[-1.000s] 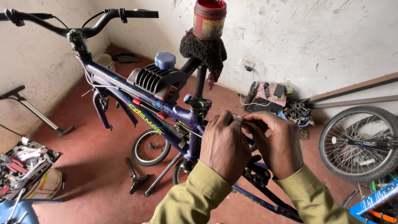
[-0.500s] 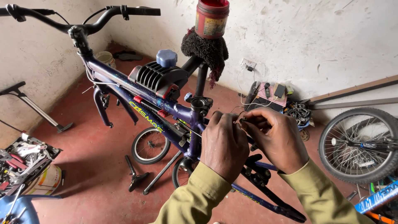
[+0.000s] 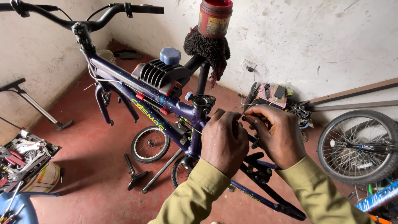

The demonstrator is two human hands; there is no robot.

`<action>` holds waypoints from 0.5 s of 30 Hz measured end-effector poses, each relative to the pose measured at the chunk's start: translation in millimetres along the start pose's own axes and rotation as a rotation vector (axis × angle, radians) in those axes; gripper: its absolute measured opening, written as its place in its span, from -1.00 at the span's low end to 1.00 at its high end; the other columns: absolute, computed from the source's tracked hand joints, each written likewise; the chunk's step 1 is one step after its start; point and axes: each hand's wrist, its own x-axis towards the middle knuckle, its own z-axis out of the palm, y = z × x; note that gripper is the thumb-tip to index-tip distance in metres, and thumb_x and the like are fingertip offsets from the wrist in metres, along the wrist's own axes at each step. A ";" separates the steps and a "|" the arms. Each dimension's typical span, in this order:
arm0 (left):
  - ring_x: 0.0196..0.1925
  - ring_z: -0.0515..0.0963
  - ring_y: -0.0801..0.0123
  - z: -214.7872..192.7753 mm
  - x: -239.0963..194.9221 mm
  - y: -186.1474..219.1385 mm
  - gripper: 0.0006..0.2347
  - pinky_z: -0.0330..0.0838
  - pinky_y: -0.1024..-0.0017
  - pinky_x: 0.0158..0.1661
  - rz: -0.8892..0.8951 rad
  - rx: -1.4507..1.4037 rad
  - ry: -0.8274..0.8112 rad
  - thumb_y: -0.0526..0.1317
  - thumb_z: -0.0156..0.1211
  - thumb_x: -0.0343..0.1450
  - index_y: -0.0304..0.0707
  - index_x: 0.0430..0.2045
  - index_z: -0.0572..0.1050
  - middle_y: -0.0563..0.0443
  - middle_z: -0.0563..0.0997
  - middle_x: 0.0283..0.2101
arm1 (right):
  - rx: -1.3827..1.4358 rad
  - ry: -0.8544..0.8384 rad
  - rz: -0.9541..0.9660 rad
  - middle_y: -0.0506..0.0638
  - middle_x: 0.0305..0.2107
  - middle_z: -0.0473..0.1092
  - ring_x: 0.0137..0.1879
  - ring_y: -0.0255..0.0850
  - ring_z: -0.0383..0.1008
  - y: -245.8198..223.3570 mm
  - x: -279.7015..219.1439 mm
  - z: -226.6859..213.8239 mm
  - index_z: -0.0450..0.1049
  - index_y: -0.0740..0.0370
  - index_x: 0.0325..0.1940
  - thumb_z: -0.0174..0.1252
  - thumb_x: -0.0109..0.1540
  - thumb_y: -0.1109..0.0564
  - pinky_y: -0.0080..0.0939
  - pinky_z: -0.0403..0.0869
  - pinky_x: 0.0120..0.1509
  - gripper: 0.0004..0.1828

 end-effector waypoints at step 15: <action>-0.43 0.56 -0.01 3.2 -1.1 -12.4 -0.81 0.46 0.31 -0.46 0.085 -0.129 0.027 -0.36 0.10 0.20 -0.39 -0.36 0.51 -0.14 0.45 -0.48 | 0.131 -0.025 -0.002 0.05 -0.55 0.49 -0.51 -0.27 0.50 -1.2 -6.1 -1.6 0.53 0.20 -0.25 0.15 0.12 0.37 -0.36 0.42 -0.43 -0.82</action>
